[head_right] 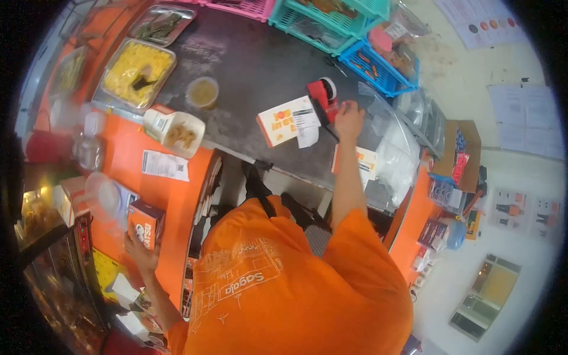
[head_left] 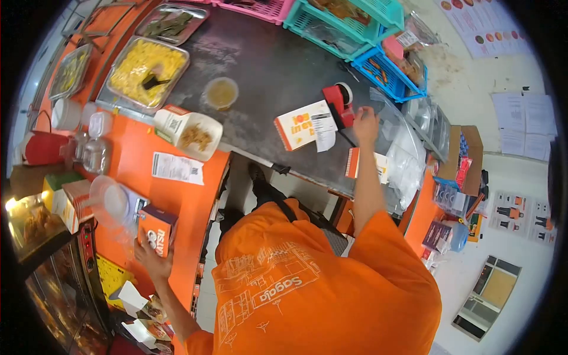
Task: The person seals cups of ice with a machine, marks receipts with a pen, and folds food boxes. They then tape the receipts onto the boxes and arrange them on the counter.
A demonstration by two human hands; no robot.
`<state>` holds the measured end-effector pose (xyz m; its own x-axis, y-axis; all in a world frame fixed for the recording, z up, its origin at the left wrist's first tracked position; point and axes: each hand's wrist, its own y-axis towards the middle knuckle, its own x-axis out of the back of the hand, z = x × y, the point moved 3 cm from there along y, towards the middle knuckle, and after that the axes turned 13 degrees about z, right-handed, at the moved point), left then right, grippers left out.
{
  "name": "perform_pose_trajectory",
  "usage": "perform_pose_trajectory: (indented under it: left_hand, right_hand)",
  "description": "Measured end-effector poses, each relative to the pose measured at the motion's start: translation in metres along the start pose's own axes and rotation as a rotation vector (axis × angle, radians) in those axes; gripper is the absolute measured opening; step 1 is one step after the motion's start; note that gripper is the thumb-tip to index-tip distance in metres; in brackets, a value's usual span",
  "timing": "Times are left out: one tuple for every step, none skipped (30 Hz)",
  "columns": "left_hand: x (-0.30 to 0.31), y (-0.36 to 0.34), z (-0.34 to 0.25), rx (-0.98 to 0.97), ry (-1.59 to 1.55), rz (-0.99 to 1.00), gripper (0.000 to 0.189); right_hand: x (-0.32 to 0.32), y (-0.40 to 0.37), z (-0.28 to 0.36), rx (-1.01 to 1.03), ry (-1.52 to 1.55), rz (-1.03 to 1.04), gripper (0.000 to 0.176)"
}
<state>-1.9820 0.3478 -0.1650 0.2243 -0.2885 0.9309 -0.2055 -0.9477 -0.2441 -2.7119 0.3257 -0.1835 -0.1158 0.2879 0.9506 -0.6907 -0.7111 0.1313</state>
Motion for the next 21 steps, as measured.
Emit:
perform_pose_trajectory:
  left_hand:
    - [-0.004, 0.000, 0.002, 0.025, 0.010, 0.006, 0.103]
    - [-0.004, 0.001, 0.000, 0.028, 0.023, 0.013, 0.103]
    - [-0.002, 0.002, -0.002, 0.023, -0.001, 0.018, 0.103]
    - [-0.001, 0.002, -0.004, 0.018, -0.028, 0.026, 0.103]
    - [-0.002, 0.002, -0.004, 0.031, 0.013, 0.022, 0.104]
    - [-0.002, 0.002, -0.005, 0.040, 0.019, 0.026, 0.104]
    - [-0.002, 0.002, -0.006, 0.044, 0.051, 0.027, 0.104]
    - [-0.001, 0.002, -0.007, 0.050, 0.080, 0.024, 0.104]
    - [-0.002, 0.004, -0.007, 0.066, 0.086, 0.021, 0.104]
    - [-0.002, 0.007, -0.007, 0.060, 0.069, 0.009, 0.105]
    - [-0.002, 0.004, -0.007, 0.060, 0.053, 0.006, 0.105]
    - [-0.004, 0.001, -0.006, 0.086, 0.063, 0.011, 0.105]
    - [-0.008, 0.003, -0.003, 0.065, 0.027, 0.004, 0.105]
    - [-0.009, 0.003, 0.003, 0.053, -0.004, -0.008, 0.105]
    - [-0.010, 0.002, 0.005, 0.001, -0.025, -0.003, 0.104]
    - [-0.008, 0.004, 0.005, -0.033, -0.042, -0.015, 0.103]
    - [0.004, 0.005, -0.005, -0.060, 0.039, -0.057, 0.101]
    - [-0.002, 0.003, 0.000, -0.007, 0.069, -0.069, 0.098]
    - [-0.002, 0.002, -0.001, 0.027, 0.104, -0.096, 0.097]
    - [0.001, -0.001, 0.000, 0.059, 0.005, -0.089, 0.097]
    - [0.003, -0.001, 0.001, 0.093, 0.012, -0.098, 0.097]
  right_hand:
    - [-0.018, 0.025, -0.036, -0.069, -0.010, 0.190, 0.027]
    - [-0.013, 0.034, -0.039, -0.076, -0.003, 0.203, 0.027]
    - [-0.008, 0.039, -0.039, -0.268, 0.382, 0.615, 0.028]
    - [-0.010, 0.035, -0.038, -0.464, 0.772, 1.017, 0.030]
    - [-0.012, 0.034, -0.053, -0.470, 0.773, 1.027, 0.030]
    - [-0.016, 0.031, -0.068, -0.304, 0.971, 1.034, 0.030]
    - [-0.022, 0.023, -0.078, -0.133, 1.168, 1.031, 0.031]
    - [-0.033, 0.013, -0.090, -0.129, 1.171, 1.047, 0.031]
    - [-0.042, 0.004, -0.096, 0.010, 0.921, 0.976, 0.028]
    - [-0.051, 0.000, -0.102, 0.141, 0.673, 0.894, 0.026]
    - [-0.056, 0.000, -0.099, 0.042, 0.628, 0.891, 0.024]
    - [-0.055, 0.000, -0.094, 0.051, 0.633, 0.918, 0.024]
    - [-0.055, 0.006, -0.090, 0.113, 0.279, 0.927, 0.025]
    - [-0.060, 0.012, -0.086, 0.189, -0.069, 0.914, 0.027]
    - [-0.058, 0.016, -0.099, 0.288, -0.283, 0.768, 0.030]
    - [-0.048, 0.016, -0.111, 0.164, -0.181, 0.607, 0.028]
    - [-0.064, 0.021, -0.152, 0.246, -0.133, 0.406, 0.029]
    - [-0.020, 0.014, -0.102, 0.008, 0.174, 0.516, 0.029]
    - [-0.004, 0.004, -0.082, 0.003, 0.361, 0.455, 0.026]
    - [0.006, -0.004, -0.046, -0.025, 0.271, 0.471, 0.023]
    - [0.001, -0.034, 0.011, -0.102, 0.688, 0.701, 0.026]
